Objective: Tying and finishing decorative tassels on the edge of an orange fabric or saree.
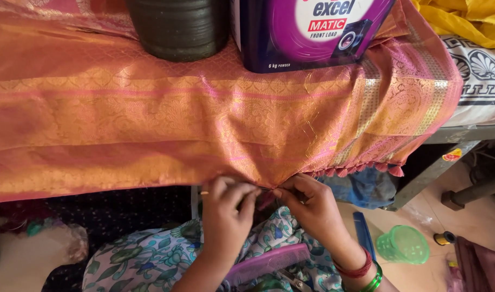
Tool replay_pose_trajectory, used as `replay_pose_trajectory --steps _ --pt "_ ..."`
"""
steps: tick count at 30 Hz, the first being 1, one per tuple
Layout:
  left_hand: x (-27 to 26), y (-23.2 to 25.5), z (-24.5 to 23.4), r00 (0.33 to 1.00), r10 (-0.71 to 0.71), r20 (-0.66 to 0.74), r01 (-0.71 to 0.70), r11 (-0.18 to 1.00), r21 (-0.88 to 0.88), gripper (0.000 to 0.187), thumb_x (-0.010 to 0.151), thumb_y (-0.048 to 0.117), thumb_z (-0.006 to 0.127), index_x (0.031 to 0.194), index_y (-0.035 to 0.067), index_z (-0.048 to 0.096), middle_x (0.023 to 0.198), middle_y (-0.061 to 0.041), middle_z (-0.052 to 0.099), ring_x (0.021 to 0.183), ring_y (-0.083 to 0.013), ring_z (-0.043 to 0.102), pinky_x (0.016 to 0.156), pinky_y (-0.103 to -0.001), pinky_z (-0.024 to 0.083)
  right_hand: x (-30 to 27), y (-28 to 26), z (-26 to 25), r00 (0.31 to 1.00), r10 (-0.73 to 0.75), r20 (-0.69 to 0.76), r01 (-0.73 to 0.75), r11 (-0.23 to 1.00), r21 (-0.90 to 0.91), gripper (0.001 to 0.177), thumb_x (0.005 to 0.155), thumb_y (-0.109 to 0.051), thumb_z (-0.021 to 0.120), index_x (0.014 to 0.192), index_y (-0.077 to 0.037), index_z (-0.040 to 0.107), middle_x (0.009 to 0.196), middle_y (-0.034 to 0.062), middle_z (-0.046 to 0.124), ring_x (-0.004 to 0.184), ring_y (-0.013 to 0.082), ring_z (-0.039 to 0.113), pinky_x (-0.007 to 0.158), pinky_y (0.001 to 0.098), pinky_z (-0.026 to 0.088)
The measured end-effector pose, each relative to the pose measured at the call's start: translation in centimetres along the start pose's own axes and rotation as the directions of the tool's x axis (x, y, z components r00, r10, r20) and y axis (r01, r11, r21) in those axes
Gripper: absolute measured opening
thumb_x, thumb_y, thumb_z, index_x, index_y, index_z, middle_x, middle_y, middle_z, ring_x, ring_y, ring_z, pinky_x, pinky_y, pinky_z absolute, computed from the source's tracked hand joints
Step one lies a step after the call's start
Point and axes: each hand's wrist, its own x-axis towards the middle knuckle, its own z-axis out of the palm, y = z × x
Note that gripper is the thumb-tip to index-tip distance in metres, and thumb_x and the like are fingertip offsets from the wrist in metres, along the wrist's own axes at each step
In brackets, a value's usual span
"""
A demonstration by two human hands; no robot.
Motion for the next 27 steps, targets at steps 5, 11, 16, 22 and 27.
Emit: replay_pose_trajectory --steps 5,11,16,22,27 --pt "-1.9 -0.7 1.8 0.83 -0.448 0.332 0.554 0.601 -0.576 0.007 0.092 0.007 0.071 0.092 0.006 0.064 0.091 -0.008 0.067 0.079 -0.0177 0.065 0.071 -0.028 0.054 0.1 0.1 0.1 0.997 0.08 0.007 -0.08 0.997 0.013 0.01 0.087 -0.007 0.077 0.094 0.0 0.077 0.079 0.0015 0.066 0.06 0.007 0.055 0.052 0.0243 0.044" --pt "-2.6 1.1 2.0 0.937 -0.251 0.241 0.34 0.81 -0.479 0.008 0.093 0.003 0.073 0.092 0.003 0.065 0.082 -0.006 0.064 0.07 -0.0109 0.062 0.063 -0.027 0.05 -0.1 -0.9 0.2 0.989 -0.108 -0.106 0.088 0.981 -0.173 0.011 0.082 -0.006 0.082 0.089 -0.002 0.076 0.076 0.005 0.069 0.061 0.011 0.061 0.054 0.0262 0.047" --pt "-2.5 1.1 2.9 0.911 -0.346 0.226 0.413 0.78 -0.47 0.012 0.081 0.0 0.081 0.091 0.004 0.076 0.077 -0.005 0.07 0.064 -0.011 0.065 0.057 -0.027 0.051 -1.0 -2.5 -0.6 0.955 -0.28 -0.097 0.233 0.912 -0.338 0.008 0.084 -0.003 0.074 0.092 -0.004 0.073 0.085 0.009 0.069 0.07 0.0232 0.069 0.058 0.0321 0.054" --pt "-2.0 0.9 2.8 0.913 -0.336 0.233 0.408 0.772 -0.487 0.011 0.084 -0.002 0.077 0.092 0.005 0.079 0.082 -0.005 0.079 0.073 -0.0088 0.077 0.065 -0.024 0.059 -2.3 -4.5 -1.8 0.908 -0.417 0.046 0.384 0.782 -0.49 0.016 0.083 0.001 0.067 0.098 -0.005 0.067 0.095 0.0114 0.065 0.093 0.0353 0.065 0.079 0.0416 0.053" --pt "-1.7 1.9 1.9 0.904 -0.337 0.261 0.424 0.776 -0.466 0.01 0.085 0.0 0.077 0.095 0.003 0.076 0.085 -0.006 0.075 0.074 -0.0095 0.072 0.065 -0.026 0.057 -1.7 -5.6 -1.4 0.863 -0.502 0.046 0.464 0.755 -0.463 0.024 0.08 0.004 0.066 0.104 -0.003 0.066 0.098 0.0155 0.063 0.095 0.0373 0.063 0.083 0.0432 0.052"
